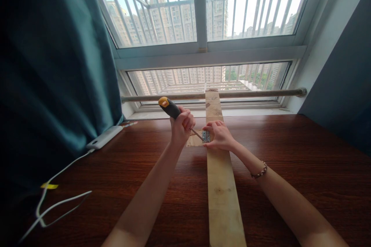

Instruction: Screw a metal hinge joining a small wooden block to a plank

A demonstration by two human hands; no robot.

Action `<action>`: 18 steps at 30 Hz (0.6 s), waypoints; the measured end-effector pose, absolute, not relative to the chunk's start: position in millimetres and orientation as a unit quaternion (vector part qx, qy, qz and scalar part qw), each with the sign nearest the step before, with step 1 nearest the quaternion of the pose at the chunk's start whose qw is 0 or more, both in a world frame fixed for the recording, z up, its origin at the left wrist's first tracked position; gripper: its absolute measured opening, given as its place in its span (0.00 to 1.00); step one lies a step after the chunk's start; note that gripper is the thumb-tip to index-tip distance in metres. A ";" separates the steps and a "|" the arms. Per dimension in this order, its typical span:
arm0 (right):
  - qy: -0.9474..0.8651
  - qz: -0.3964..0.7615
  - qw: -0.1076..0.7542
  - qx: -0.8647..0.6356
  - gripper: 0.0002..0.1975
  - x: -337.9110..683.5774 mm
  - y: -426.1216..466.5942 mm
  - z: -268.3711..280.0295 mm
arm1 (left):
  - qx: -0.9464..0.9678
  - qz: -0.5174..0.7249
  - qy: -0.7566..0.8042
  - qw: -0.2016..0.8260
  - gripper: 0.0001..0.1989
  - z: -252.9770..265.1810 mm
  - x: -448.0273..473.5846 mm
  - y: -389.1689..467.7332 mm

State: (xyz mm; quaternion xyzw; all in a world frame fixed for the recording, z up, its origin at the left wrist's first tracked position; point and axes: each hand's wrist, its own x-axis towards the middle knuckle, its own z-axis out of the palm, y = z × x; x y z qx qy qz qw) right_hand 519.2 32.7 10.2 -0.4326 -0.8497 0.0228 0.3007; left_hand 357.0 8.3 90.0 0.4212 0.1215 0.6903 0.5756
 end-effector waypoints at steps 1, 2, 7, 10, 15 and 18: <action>-0.850 0.022 0.301 -0.431 0.34 519.0 32.8 10.1 | 0.427 0.685 0.123 0.578 0.13 88.7 358.2 8.5; -0.851 0.020 0.302 -0.430 0.34 518.9 32.9 9.9 | 0.434 0.681 0.125 0.577 0.13 87.4 359.7 8.5; -0.850 0.017 0.306 -0.428 0.34 518.5 32.8 9.6 | 0.439 0.693 0.140 0.555 0.15 87.5 364.6 3.5; -0.851 0.021 0.301 -0.429 0.34 518.7 32.2 10.1 | 0.429 0.702 0.127 0.554 0.15 94.9 361.5 -3.3; -0.850 0.021 0.304 -0.430 0.34 518.8 31.5 10.2 | 0.421 0.710 0.110 0.553 0.13 101.3 356.5 -7.9; -0.850 0.024 0.304 -0.430 0.34 518.6 31.7 10.2 | 0.426 0.703 0.107 0.559 0.13 96.9 358.8 -4.7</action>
